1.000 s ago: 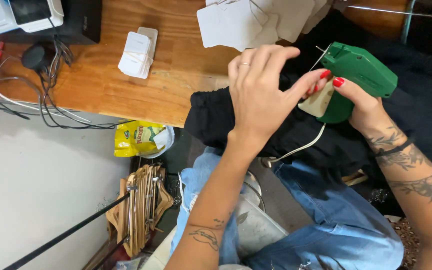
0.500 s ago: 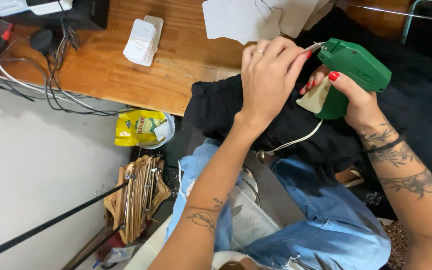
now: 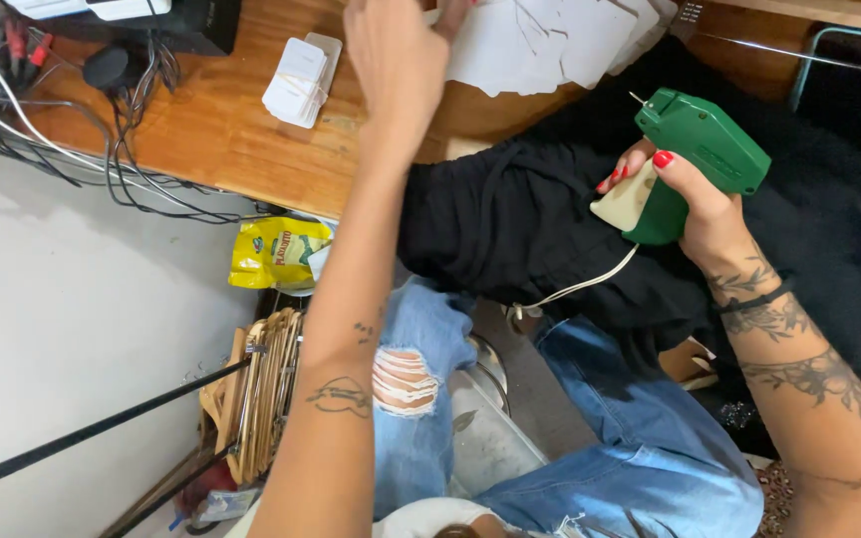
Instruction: Attaching multiple paper tags to a black skirt using a handheld tagging gun
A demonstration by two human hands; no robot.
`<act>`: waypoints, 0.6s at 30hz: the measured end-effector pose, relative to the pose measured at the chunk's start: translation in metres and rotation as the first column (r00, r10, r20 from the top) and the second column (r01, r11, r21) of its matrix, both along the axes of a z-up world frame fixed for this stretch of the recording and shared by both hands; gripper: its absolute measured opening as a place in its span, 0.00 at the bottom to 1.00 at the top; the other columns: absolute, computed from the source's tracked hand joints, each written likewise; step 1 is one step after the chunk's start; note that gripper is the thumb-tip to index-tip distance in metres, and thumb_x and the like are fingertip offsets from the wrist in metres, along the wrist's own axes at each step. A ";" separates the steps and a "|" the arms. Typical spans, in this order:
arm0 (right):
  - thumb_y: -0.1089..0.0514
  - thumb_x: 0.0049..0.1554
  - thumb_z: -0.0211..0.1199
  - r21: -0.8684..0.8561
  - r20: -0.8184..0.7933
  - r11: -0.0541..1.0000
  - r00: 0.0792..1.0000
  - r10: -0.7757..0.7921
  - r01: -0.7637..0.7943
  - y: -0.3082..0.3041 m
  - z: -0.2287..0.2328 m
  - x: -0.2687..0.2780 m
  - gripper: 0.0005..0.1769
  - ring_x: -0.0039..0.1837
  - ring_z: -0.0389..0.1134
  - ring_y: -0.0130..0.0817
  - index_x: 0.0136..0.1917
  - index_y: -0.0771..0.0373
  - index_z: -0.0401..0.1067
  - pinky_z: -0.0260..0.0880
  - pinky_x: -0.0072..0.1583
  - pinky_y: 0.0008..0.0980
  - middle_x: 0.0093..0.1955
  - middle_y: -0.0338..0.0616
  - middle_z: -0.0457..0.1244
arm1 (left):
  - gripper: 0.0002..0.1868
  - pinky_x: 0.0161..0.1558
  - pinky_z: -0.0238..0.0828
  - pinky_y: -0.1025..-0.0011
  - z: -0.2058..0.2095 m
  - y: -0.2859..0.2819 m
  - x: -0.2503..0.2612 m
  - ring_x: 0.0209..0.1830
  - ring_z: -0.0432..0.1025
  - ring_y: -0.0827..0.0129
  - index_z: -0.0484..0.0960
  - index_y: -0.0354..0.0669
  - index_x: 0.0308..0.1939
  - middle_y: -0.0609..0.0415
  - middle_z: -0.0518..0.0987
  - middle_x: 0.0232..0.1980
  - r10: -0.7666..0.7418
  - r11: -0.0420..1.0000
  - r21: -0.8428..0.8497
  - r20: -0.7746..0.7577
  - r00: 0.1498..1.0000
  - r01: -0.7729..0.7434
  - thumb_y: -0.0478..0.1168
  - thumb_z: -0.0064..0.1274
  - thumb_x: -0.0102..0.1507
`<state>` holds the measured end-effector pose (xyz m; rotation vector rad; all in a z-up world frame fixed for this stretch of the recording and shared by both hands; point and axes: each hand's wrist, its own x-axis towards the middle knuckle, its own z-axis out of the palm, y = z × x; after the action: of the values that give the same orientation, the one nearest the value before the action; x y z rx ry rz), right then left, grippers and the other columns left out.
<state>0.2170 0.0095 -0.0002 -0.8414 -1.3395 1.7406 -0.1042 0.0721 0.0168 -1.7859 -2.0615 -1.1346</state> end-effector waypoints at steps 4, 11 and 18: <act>0.44 0.62 0.57 -0.042 -0.004 0.999 1.000 -0.001 0.001 -0.002 -0.001 0.003 0.17 0.51 0.73 0.42 0.46 0.61 0.70 0.78 0.58 0.39 0.45 0.43 0.64 | 0.17 0.43 0.62 0.52 0.018 -0.064 -0.043 0.49 0.66 0.46 0.78 0.44 0.48 0.46 0.73 0.50 0.051 0.991 -0.112 -0.174 0.984 -0.071 0.47 0.64 0.62; 0.44 0.61 0.57 -0.031 -0.040 0.999 0.999 0.016 -0.017 0.001 -0.010 0.004 0.18 0.52 0.72 0.44 0.47 0.63 0.70 0.75 0.60 0.40 0.46 0.44 0.64 | 0.39 0.49 0.60 0.53 -0.019 -0.099 -0.117 0.52 0.64 0.48 0.71 0.42 0.65 0.46 0.71 0.57 0.183 0.934 -0.250 -0.281 0.942 -0.256 0.61 0.68 0.61; 0.44 0.60 0.57 0.024 -0.161 0.997 0.984 0.078 -0.075 0.005 -0.014 0.009 0.18 0.53 0.69 0.42 0.48 0.61 0.69 0.73 0.58 0.39 0.48 0.43 0.61 | 0.27 0.40 0.73 0.45 -0.051 -0.070 -0.124 0.44 0.75 0.41 0.75 0.42 0.47 0.45 0.74 0.50 0.326 0.845 -0.355 -0.254 0.911 -0.401 0.50 0.71 0.54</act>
<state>0.2258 0.0150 -0.0142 -0.6307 -1.2916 1.8123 -0.2278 0.0021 -0.0344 -1.4685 -2.5012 -0.4444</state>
